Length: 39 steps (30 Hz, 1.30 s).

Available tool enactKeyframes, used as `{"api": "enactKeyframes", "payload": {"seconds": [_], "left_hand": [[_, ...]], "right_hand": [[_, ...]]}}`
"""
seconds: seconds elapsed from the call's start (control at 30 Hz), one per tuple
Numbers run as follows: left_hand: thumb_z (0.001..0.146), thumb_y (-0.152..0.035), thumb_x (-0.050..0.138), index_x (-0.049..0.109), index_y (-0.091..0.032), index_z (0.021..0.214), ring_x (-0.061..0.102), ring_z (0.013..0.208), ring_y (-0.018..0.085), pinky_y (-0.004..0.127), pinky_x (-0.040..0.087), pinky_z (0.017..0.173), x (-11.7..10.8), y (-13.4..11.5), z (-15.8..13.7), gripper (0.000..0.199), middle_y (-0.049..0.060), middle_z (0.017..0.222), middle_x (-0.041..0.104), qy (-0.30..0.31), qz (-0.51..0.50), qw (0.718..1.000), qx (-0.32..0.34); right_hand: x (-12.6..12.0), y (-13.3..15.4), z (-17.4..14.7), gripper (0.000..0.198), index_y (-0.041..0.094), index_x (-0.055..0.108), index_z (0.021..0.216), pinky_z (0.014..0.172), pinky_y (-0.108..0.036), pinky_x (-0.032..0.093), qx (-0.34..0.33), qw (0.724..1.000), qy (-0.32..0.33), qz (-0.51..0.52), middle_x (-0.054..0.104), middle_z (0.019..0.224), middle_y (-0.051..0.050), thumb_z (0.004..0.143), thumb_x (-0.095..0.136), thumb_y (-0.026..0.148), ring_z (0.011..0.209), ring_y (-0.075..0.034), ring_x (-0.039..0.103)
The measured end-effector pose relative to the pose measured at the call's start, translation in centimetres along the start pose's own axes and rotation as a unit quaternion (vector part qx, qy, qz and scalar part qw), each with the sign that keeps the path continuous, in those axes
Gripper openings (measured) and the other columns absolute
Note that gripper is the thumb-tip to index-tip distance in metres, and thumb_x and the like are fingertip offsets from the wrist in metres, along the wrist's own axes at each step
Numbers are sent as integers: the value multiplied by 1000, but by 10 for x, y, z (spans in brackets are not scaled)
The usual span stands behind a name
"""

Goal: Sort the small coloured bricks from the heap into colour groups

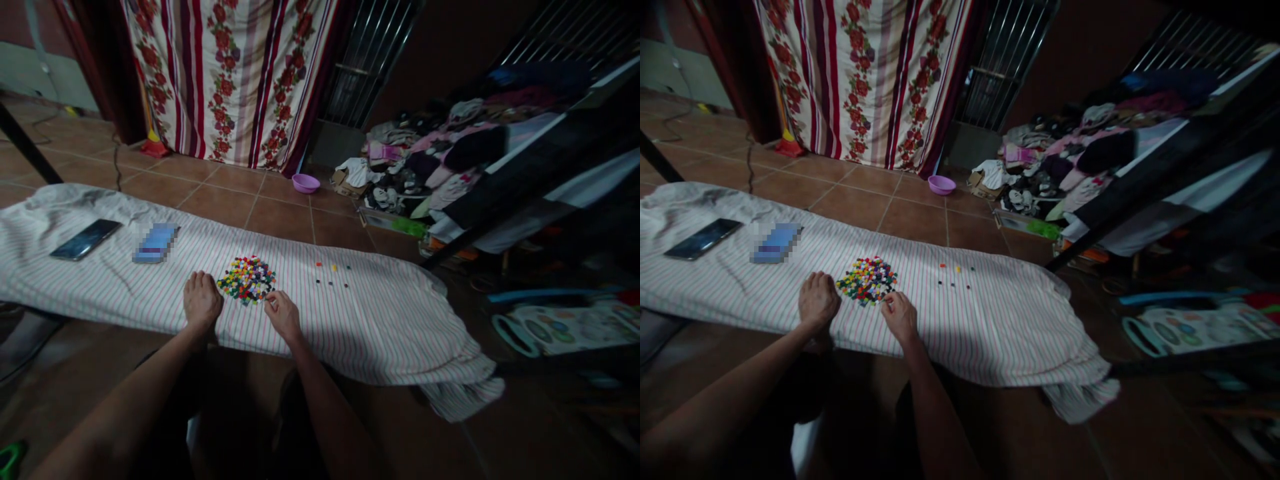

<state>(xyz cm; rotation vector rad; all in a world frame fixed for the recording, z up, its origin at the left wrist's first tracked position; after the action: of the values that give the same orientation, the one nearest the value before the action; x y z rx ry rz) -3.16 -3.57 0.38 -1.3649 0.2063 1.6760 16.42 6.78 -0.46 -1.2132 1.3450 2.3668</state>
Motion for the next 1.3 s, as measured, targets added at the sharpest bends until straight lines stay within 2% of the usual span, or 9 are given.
{"api": "enactKeyframes", "payload": {"seconds": [0.27,0.47,0.6,0.7,0.8,0.9,1.03,1.13,1.3], "left_hand": [[88,-21,33,61,-10,107,46,125,36,51,37,98,-7,-8,1,36,23,120,60,50,74,996,18],[88,-22,31,61,-12,104,47,120,35,48,37,92,-8,-10,1,35,21,113,60,59,102,993,25],[85,-23,34,61,-14,104,47,118,33,47,36,93,-8,-10,1,34,18,111,60,60,100,993,23],[85,-23,33,60,-15,102,47,117,33,47,37,94,-10,-12,1,33,18,111,59,59,102,993,28],[86,-24,32,58,-15,101,47,118,34,48,37,93,-12,-14,1,32,18,110,58,61,103,992,27],[87,-23,30,57,-15,101,46,119,34,48,37,94,-11,-14,2,31,18,110,58,68,110,991,32],[89,-23,29,57,-13,102,45,120,35,48,36,97,-7,-13,3,33,18,112,56,76,109,991,32],[89,-23,29,57,-13,102,44,121,36,49,36,97,-5,-12,4,33,19,112,55,79,102,991,33],[89,-22,31,57,-14,103,43,122,35,50,36,100,-1,-8,4,31,18,113,55,76,103,991,37]], "right_hand": [[0,-5,1,14,23,63,88,71,-25,49,51,997,-30,44,68,80,2,78,54,20,66,-14,62],[-1,-6,-2,20,23,67,94,73,-25,50,21,996,-45,76,69,87,-2,79,54,19,73,-14,64],[-7,-15,-1,20,23,68,94,68,-24,52,23,991,-52,123,69,83,-2,82,53,22,72,-14,64],[-28,-34,12,20,24,68,97,64,-24,52,49,986,-78,136,69,83,-2,85,51,25,72,-15,65],[-66,-67,37,20,21,67,95,65,-24,52,82,981,-139,109,69,83,-4,84,51,26,73,-15,65],[-109,-107,63,20,18,67,91,69,-25,52,152,967,-205,22,70,90,-6,80,51,22,77,-15,66],[-151,-152,89,20,17,69,85,75,-26,50,228,945,-202,-118,70,87,-6,75,51,17,78,-16,64],[-163,-172,99,19,17,70,83,74,-27,49,240,942,-188,-139,69,80,-5,74,52,16,76,-17,63],[-164,-192,111,21,15,71,86,75,-27,48,240,946,-148,-157,70,81,-6,77,52,15,77,-17,64]]}}
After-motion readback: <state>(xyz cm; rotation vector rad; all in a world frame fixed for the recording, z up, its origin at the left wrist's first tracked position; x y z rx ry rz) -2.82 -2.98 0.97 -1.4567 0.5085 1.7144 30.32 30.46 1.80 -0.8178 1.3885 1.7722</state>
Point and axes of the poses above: each hand's wrist, its own z-axis towards the middle knuckle, its own x-axis out of the palm, y = z × x, the point moved 1 cm from there along z, towards the middle knuckle
